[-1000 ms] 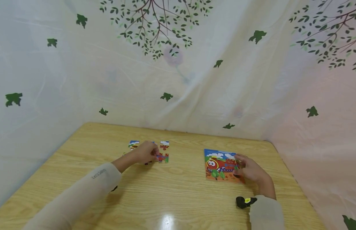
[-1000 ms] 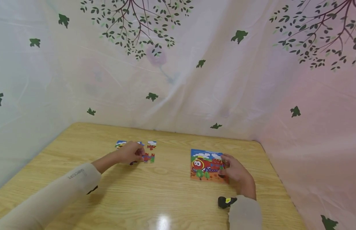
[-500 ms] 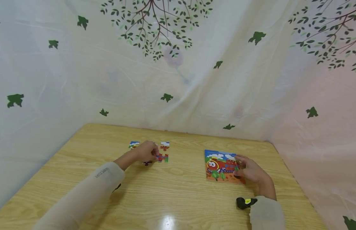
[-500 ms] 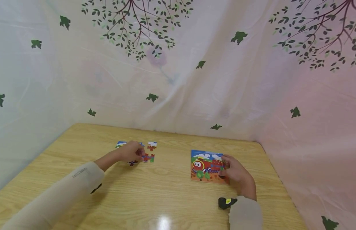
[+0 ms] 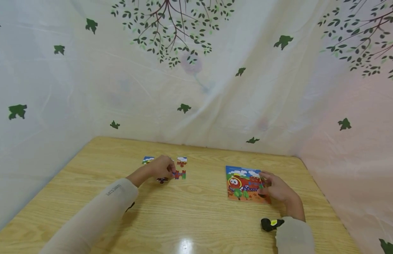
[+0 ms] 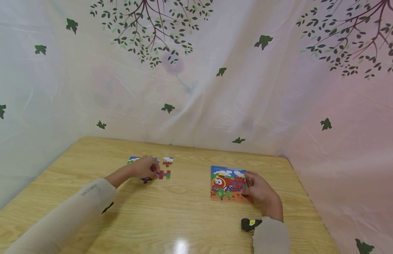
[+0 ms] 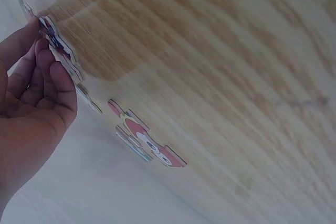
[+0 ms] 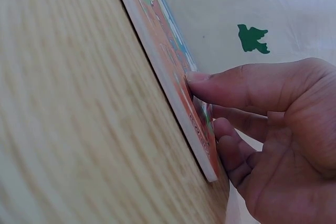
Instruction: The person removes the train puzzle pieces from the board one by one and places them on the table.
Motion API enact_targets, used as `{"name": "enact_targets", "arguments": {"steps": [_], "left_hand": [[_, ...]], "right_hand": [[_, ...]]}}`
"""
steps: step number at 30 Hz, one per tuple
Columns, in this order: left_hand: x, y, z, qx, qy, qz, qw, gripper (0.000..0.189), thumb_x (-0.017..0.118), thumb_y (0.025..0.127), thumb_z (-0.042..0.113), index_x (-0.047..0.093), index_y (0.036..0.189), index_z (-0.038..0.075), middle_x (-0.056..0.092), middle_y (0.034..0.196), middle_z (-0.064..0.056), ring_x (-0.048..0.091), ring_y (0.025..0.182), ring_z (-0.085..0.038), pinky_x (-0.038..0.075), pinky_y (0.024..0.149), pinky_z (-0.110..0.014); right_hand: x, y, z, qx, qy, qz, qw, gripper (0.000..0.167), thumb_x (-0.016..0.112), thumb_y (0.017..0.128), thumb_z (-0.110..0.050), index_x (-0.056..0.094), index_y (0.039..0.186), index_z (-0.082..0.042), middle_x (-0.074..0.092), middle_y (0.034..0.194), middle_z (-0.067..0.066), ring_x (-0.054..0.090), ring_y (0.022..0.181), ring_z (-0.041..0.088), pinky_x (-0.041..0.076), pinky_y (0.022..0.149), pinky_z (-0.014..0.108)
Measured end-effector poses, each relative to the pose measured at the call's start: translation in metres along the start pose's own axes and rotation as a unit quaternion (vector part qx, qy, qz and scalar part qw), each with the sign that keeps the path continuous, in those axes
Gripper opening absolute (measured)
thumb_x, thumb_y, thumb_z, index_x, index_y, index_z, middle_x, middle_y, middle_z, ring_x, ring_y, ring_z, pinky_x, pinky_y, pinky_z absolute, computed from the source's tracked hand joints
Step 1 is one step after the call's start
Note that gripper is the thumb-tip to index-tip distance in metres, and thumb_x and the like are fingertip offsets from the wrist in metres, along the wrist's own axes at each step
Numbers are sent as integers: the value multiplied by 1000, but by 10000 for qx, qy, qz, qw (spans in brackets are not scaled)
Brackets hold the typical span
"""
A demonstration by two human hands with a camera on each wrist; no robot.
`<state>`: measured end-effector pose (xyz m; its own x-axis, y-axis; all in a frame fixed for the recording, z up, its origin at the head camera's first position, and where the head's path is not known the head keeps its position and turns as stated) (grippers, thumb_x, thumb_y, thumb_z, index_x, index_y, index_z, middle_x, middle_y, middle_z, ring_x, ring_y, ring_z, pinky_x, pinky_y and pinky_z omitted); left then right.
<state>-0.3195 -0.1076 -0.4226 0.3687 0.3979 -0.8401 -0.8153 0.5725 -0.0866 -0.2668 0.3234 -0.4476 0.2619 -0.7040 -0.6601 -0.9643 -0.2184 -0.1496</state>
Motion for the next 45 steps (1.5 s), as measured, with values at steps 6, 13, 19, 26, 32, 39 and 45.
{"name": "enact_targets", "arguments": {"steps": [6, 13, 19, 26, 32, 39, 45], "left_hand": [[0, 1, -2, -5, -55, -38, 10000, 6, 79, 89, 6, 73, 89, 6, 67, 81, 3, 60, 73, -9, 53, 69, -27], [-2, 3, 3, -11, -430, -18, 9991, 5, 76, 87, 2, 72, 90, 4, 67, 79, 1, 58, 69, -11, 51, 65, -27], [0, 7, 8, 111, -273, 69, 9995, 3, 75, 91, 7, 73, 89, 7, 68, 81, 4, 58, 70, -10, 52, 66, -28], [4, 14, 17, 135, -497, 75, 9986, 4, 75, 93, 9, 73, 95, 6, 70, 84, 3, 63, 76, -9, 54, 71, -29], [8, 26, 25, 208, -386, 145, 9989, 5, 76, 93, 11, 73, 93, 8, 69, 84, 4, 63, 77, -8, 54, 74, -27], [13, 37, 39, 376, -386, 199, 9983, 4, 75, 93, 11, 74, 95, 8, 69, 85, 4, 62, 78, -8, 53, 75, -27], [21, 47, 53, 437, -476, 175, 9978, 5, 75, 94, 13, 74, 95, 8, 69, 85, 5, 63, 78, -8, 53, 73, -26]], "right_hand": [[0, -1, 0, 16, 69, 4, 10000, 80, 77, 89, -7, 33, 153, 10, 18, 164, 30, 30, 139, 57, 34, 110, 65], [-1, -2, -1, 32, 78, -12, 10000, 80, 77, 89, -7, 33, 154, 10, 18, 163, 31, 28, 140, 57, 33, 110, 66], [-1, -2, -1, 18, 87, -20, 10000, 80, 76, 89, -7, 32, 154, 11, 18, 163, 30, 28, 140, 57, 33, 110, 66], [0, -2, -2, -41, 58, -40, 10000, 80, 76, 89, -6, 32, 153, 11, 17, 163, 31, 26, 141, 58, 32, 110, 67], [0, -2, -2, -5, 41, -9, 10000, 80, 77, 88, -6, 33, 153, 11, 18, 163, 31, 28, 140, 57, 32, 111, 66], [0, 0, -2, 74, -82, -6, 9999, 81, 78, 87, -8, 34, 153, 10, 19, 163, 31, 25, 142, 59, 28, 112, 68], [0, 1, 0, 107, -17, -7, 9999, 80, 77, 88, -6, 33, 154, 10, 18, 164, 30, 26, 142, 58, 29, 112, 67]]}}
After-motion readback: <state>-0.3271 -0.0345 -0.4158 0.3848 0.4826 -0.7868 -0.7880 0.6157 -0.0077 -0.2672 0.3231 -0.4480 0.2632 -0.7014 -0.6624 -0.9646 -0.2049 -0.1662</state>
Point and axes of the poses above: each hand's wrist, its own y-axis towards the middle knuckle, its own x-axis out of the palm, z = x × y, the point moved 5 cm from there along y, towards the middle knuckle
